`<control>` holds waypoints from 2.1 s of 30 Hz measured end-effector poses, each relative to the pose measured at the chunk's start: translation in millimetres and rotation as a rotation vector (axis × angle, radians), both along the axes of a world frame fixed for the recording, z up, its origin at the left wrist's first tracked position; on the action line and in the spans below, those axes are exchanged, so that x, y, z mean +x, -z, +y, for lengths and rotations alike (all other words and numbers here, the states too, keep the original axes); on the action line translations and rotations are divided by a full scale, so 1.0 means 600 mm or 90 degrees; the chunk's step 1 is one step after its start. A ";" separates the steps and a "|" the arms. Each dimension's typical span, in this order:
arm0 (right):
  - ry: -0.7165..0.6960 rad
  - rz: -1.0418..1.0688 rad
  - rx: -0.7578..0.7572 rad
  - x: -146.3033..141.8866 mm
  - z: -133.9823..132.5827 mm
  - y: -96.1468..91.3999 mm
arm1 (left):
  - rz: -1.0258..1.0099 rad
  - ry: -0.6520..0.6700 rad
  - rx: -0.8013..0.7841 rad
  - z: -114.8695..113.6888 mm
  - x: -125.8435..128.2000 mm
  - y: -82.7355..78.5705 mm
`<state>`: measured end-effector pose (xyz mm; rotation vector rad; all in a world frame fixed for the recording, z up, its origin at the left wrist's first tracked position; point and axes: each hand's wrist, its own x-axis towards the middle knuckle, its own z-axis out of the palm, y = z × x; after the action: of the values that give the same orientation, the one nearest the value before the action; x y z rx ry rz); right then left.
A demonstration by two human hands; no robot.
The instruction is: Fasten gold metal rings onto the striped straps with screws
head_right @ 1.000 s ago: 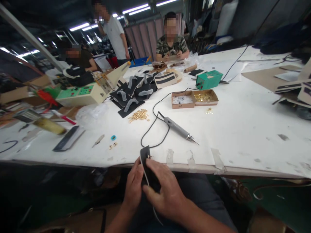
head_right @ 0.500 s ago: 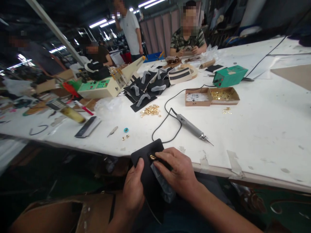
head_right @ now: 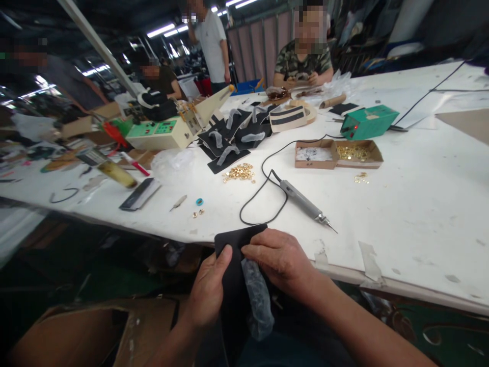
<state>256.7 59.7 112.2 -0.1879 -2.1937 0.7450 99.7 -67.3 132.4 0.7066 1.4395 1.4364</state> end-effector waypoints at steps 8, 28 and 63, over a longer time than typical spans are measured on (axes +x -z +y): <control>0.109 0.041 -0.009 0.000 -0.021 0.015 | 0.041 -0.030 0.003 -0.002 0.008 -0.003; 0.022 0.056 -0.751 -0.069 -0.113 -0.009 | 0.378 -0.095 0.066 -0.048 -0.022 -0.007; 0.418 -0.381 -0.371 0.057 0.246 0.070 | 0.082 -0.112 -0.205 0.035 -0.053 0.160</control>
<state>291.2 207.5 70.1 -1.5067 -2.1498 0.9923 68.0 -46.5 36.3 0.4846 1.8209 1.2642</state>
